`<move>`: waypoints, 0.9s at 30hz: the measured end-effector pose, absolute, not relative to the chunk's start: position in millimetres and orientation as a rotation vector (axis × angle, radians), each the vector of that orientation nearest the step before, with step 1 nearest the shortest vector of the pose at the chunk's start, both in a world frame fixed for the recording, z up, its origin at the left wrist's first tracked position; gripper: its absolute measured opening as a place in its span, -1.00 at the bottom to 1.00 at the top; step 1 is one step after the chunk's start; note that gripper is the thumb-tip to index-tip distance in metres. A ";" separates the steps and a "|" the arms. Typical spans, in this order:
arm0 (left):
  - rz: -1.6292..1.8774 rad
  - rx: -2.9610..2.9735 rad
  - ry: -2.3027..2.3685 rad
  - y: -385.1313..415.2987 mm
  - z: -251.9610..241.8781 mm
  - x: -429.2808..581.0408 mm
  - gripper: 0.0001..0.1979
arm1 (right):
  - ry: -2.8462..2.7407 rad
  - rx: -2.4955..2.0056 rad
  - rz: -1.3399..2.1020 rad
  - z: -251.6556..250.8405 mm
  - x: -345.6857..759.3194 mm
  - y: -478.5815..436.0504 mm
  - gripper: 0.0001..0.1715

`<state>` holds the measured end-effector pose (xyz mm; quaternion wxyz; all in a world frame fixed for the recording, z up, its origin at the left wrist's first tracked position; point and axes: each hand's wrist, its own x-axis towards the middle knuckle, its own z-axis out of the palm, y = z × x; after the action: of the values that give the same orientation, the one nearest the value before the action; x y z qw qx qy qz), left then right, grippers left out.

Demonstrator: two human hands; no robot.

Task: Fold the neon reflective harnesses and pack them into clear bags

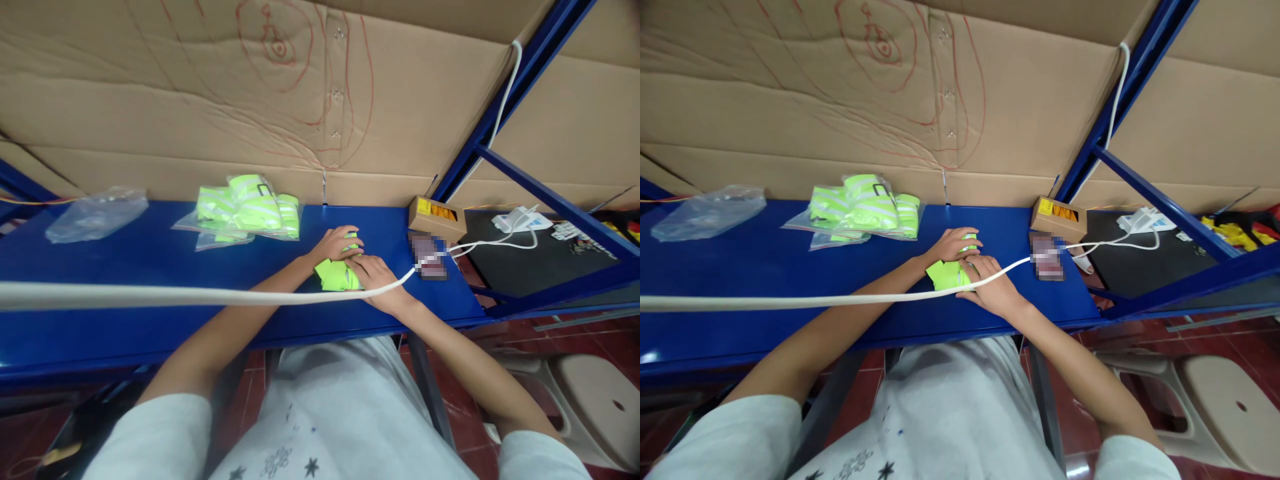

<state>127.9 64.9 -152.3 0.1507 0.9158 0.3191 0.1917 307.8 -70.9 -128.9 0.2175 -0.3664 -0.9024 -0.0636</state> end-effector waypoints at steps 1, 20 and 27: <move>0.555 2.606 0.917 65.9 -151.6 127.2 -0.65 | -2.503 -1.031 -0.178 -130.1 307.4 -69.2 -0.35; 0.422 1.952 0.911 36.2 -99.3 96.1 -0.33 | -2.543 -1.209 0.541 -83.9 302.3 8.2 -0.79; 0.556 2.121 0.912 25.4 -107.2 96.0 -0.26 | -2.313 -1.344 0.441 -92.7 299.8 5.9 -0.66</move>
<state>96.0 25.4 -107.2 0.3740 0.8283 0.3562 0.2172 299.8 5.9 -92.7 0.2135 -0.4841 -0.8335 0.1590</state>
